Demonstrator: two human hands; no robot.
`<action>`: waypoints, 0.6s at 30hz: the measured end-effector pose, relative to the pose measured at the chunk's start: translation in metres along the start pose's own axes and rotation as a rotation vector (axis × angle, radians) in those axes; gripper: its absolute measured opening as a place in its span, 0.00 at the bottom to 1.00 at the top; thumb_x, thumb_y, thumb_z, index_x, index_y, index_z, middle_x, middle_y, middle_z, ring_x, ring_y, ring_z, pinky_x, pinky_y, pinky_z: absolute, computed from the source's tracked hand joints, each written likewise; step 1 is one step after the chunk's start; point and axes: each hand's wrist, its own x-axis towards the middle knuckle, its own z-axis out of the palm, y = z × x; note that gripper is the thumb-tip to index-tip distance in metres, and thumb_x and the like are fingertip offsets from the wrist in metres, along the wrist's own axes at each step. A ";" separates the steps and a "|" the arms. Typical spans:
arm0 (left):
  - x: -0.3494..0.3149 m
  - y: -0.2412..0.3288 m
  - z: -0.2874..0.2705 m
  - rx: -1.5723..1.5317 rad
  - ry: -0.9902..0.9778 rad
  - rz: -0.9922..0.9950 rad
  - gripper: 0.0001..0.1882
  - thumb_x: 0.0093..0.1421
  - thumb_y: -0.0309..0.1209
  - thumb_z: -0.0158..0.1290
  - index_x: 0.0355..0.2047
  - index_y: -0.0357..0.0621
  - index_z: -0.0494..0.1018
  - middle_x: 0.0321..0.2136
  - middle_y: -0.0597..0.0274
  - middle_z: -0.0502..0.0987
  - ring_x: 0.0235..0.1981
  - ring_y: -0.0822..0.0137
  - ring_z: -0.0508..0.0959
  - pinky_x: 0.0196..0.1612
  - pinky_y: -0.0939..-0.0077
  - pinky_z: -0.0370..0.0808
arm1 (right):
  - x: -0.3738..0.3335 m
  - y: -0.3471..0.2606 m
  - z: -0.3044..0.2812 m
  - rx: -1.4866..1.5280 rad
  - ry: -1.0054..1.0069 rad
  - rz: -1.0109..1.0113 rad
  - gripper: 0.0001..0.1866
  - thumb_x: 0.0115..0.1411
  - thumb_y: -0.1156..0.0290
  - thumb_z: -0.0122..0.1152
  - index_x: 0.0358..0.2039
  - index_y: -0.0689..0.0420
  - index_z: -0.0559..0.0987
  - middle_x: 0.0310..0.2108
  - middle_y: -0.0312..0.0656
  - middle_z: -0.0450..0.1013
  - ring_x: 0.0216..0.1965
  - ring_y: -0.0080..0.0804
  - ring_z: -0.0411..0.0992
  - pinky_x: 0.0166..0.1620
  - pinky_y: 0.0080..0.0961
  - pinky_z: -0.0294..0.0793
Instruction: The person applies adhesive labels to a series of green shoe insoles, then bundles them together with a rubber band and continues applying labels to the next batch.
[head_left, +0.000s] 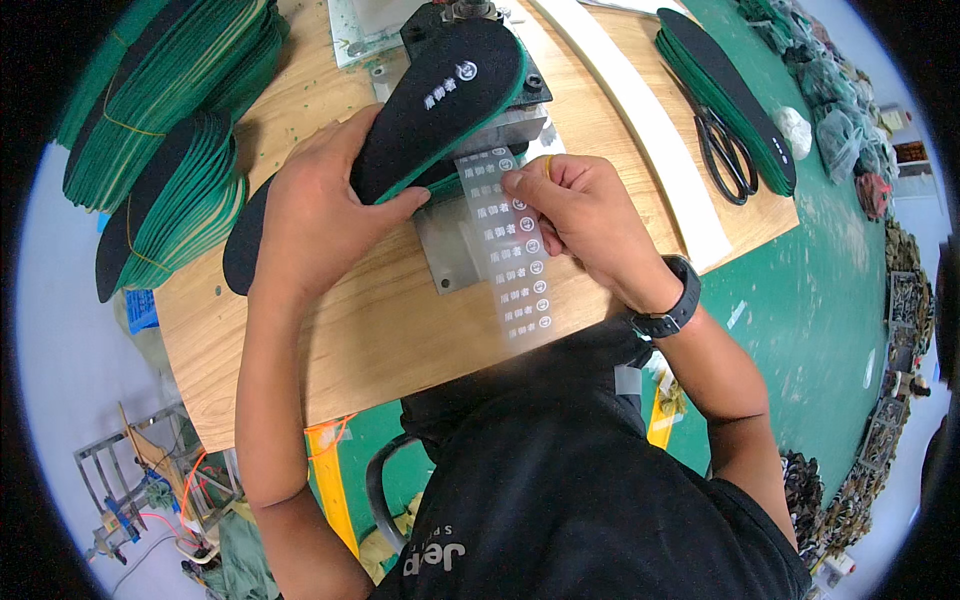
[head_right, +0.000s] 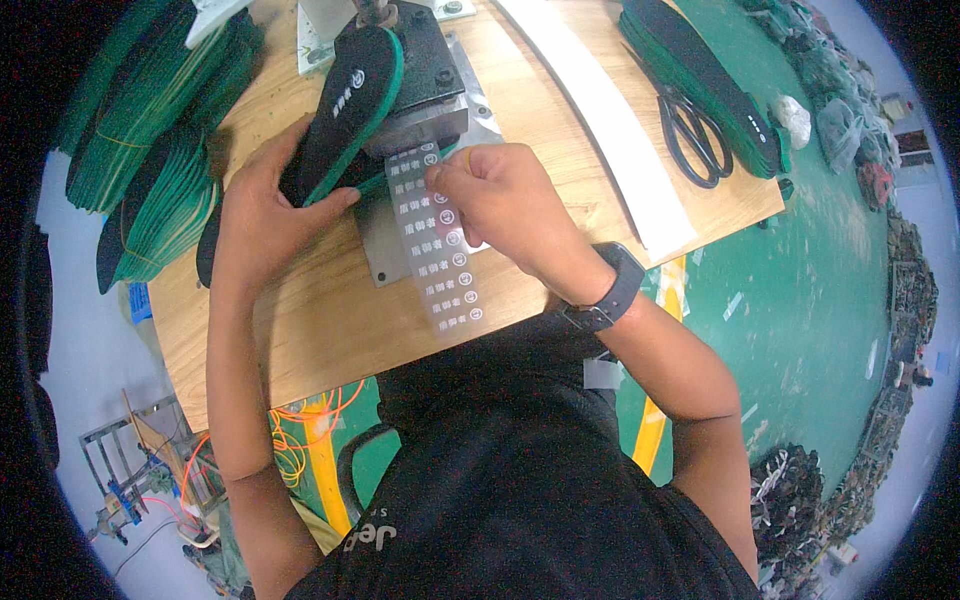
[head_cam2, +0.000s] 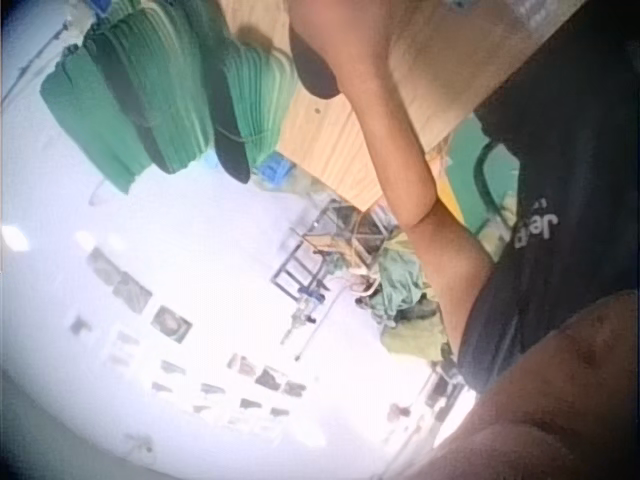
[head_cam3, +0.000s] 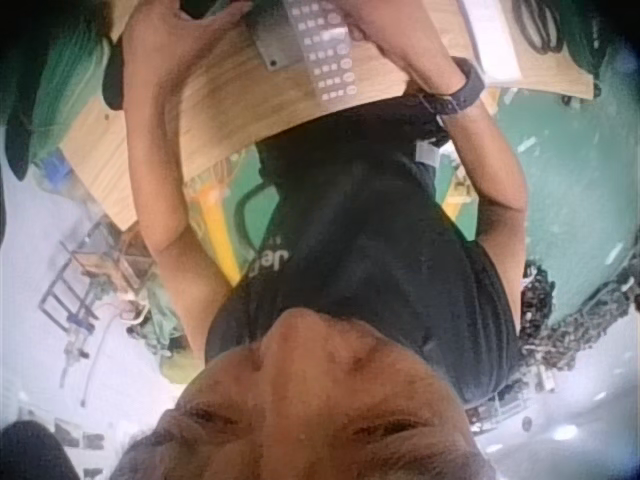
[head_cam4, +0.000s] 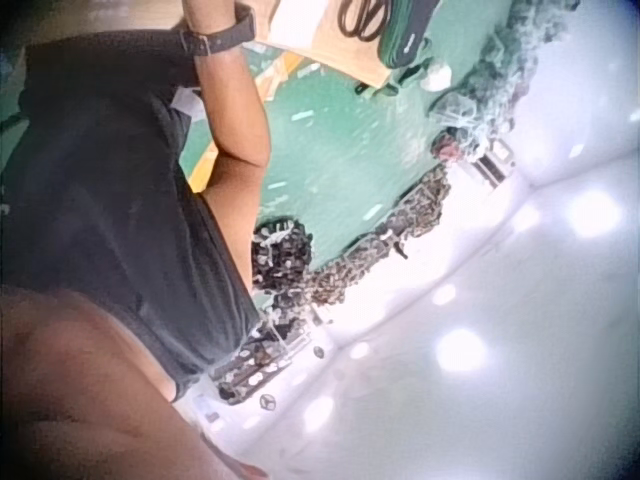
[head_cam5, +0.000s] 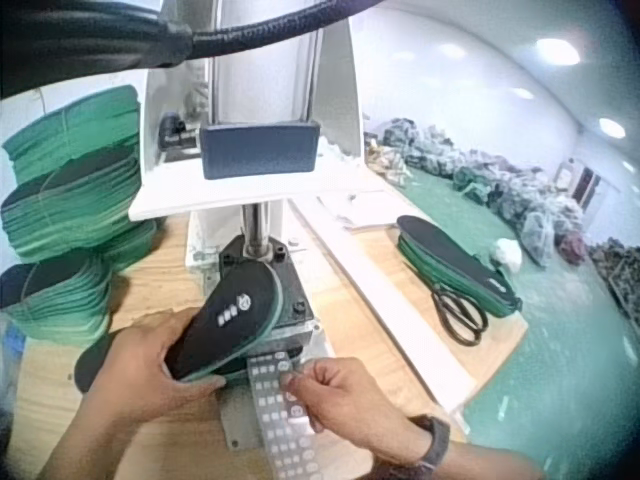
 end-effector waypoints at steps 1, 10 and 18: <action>0.001 0.002 0.000 0.002 -0.031 -0.020 0.37 0.41 0.36 0.67 0.53 0.38 0.68 0.46 0.48 0.74 0.48 0.54 0.74 0.51 0.66 0.68 | 0.001 0.001 -0.001 -0.004 -0.011 -0.003 0.13 0.59 0.67 0.57 0.20 0.60 0.75 0.13 0.32 0.67 0.12 0.15 0.60 0.17 0.13 0.56; -0.001 -0.009 0.002 -0.029 -0.006 -0.029 0.36 0.42 0.37 0.64 0.51 0.37 0.67 0.40 0.44 0.75 0.42 0.49 0.75 0.46 0.63 0.71 | 0.002 0.001 -0.003 0.042 0.008 -0.002 0.13 0.60 0.67 0.55 0.22 0.61 0.75 0.15 0.36 0.70 0.12 0.16 0.63 0.16 0.14 0.60; 0.004 -0.006 -0.007 -0.279 0.097 -0.135 0.26 0.47 0.27 0.52 0.51 0.42 0.69 0.20 0.58 0.73 0.21 0.71 0.70 0.32 0.76 0.71 | -0.010 -0.001 -0.012 0.302 0.110 0.052 0.12 0.62 0.65 0.54 0.26 0.60 0.73 0.16 0.36 0.70 0.11 0.16 0.64 0.13 0.09 0.57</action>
